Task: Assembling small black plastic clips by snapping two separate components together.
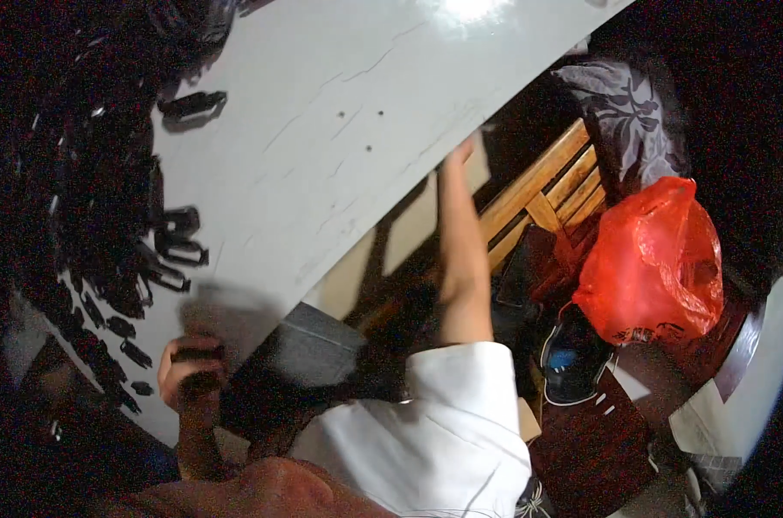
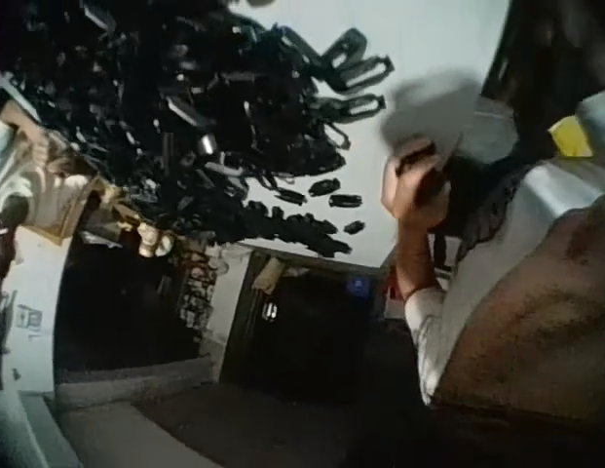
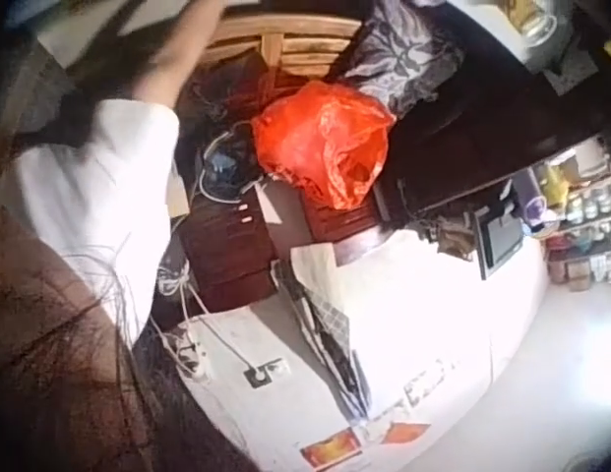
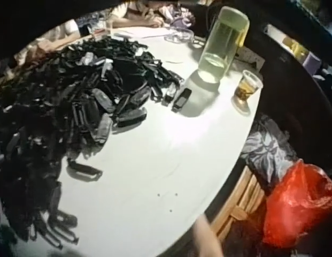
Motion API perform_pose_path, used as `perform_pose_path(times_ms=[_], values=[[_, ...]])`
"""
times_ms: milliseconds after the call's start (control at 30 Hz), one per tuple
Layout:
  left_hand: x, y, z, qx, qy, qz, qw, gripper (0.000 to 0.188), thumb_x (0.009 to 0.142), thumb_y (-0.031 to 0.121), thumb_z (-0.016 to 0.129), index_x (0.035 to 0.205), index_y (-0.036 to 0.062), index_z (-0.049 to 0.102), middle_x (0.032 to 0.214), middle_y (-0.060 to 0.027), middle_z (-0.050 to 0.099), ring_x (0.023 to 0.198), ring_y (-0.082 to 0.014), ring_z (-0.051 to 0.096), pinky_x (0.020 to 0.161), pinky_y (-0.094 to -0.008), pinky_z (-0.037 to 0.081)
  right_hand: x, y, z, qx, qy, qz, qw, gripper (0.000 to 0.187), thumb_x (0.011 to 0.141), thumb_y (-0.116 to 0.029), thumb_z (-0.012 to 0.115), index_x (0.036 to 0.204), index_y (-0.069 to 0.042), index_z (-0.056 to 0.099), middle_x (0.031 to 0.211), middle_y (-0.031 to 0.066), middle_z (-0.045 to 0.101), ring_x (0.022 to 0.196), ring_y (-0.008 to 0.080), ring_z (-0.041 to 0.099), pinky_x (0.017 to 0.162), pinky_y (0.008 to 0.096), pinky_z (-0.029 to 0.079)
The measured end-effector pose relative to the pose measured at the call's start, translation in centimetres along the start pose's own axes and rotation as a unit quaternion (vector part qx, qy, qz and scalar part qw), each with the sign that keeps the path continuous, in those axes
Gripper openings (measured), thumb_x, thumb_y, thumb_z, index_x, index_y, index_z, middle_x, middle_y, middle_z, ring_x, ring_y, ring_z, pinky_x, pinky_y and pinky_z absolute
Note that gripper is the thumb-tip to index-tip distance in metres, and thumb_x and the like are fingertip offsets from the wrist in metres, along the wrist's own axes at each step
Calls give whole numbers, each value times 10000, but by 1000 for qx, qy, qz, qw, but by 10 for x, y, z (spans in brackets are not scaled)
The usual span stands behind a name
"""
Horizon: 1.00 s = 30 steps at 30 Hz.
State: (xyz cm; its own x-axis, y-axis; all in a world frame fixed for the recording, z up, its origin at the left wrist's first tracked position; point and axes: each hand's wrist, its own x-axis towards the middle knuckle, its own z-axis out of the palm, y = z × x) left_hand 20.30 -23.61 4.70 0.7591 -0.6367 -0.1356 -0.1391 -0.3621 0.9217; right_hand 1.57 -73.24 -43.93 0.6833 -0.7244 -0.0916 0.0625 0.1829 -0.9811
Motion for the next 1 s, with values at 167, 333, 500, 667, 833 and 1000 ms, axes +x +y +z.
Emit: perform_pose_path(times_ms=[167,333,500,667,833,1000], values=[[-9,29,-8,-26,19,-179,983,212,683,196,666,785,13,636,886,-194,601,668,-234,603,549,-311,493,-246,-18,72,-7,88,145,985,325,927,-146,352,1226,-44,424,1214,132,512,1014,304,547,911,438,403],[-31,19,-13,79,16,-189,979,332,700,353,681,718,27,621,838,-181,588,651,-281,604,561,-362,493,-225,-6,101,-57,188,263,945,353,924,-145,358,1274,-96,358,1247,124,487,1004,314,554,905,439,408],[-18,3,-8,124,0,27,992,276,738,261,662,800,2,589,888,-202,574,685,-271,600,561,-341,506,-187,3,129,-104,277,366,882,406,921,-145,364,1321,-148,292,1281,116,461,994,325,561,898,440,413],[24,-42,-28,-72,-155,468,867,234,776,141,588,928,-34,552,1017,-210,530,765,-297,556,658,-400,493,-164,-2,184,-149,349,468,798,475,919,-145,370,1368,-200,226,1315,109,436,984,335,567,891,441,418],[-23,9,-7,152,52,38,986,361,675,344,705,768,18,581,818,-201,585,664,-286,591,568,-366,497,-126,-9,249,-195,412,548,702,554,916,-145,376,1415,-252,161,1348,101,410,974,346,574,884,442,423],[-11,10,1,115,32,34,992,234,779,222,644,793,10,544,921,-200,573,788,-270,570,710,-357,476,-169,38,230,-338,246,517,747,587,835,-164,519,1372,-229,292,1355,113,392,1028,322,540,897,417,413]])
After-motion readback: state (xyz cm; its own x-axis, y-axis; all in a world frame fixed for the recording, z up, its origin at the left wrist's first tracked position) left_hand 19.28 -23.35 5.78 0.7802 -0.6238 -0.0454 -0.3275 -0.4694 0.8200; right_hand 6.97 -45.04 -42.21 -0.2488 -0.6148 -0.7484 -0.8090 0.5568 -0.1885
